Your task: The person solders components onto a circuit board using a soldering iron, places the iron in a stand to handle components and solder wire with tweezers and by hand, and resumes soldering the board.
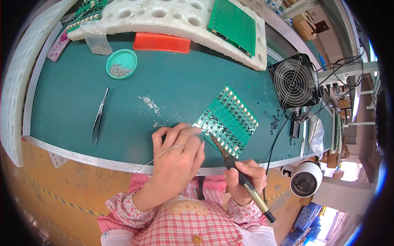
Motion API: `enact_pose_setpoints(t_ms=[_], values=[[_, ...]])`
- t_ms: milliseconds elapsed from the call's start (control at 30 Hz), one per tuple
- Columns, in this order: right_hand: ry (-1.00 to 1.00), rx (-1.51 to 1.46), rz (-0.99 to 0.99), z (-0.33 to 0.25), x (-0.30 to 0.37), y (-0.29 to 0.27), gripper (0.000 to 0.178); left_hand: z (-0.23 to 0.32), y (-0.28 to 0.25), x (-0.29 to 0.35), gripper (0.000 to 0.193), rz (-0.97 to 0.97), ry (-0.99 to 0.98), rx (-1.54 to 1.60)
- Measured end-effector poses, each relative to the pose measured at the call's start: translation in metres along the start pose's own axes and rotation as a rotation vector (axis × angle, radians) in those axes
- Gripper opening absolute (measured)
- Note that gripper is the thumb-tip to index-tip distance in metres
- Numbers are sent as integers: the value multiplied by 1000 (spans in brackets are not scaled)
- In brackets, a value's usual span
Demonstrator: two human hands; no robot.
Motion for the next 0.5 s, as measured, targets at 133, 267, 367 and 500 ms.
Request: enact_pose_setpoints(t_ms=[133, 267, 367, 500], values=[[-34, 94, -69, -8, -7, 9, 27, -2, 2, 0, 16, 8, -2, -13], [-88, 58, -9, -11, -10, 9, 39, -1, 2, -1, 16, 4, -2, -23], [-82, 34, -21, -10, -11, 13, 37, -1, 2, -1, 16, 8, -2, -36], [-124, 52, -26, -17, -14, 13, 34, -2, 4, -2, 15, 6, -5, -38]])
Point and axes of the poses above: each hand's wrist, its own x-axis away from the middle knuckle, its own y-axis out of the palm, z = x × y, the point moved 10 cm from there along -x, towards the middle knuckle, and after that the axes turned 12 degrees about x, right-handed, at the moved point
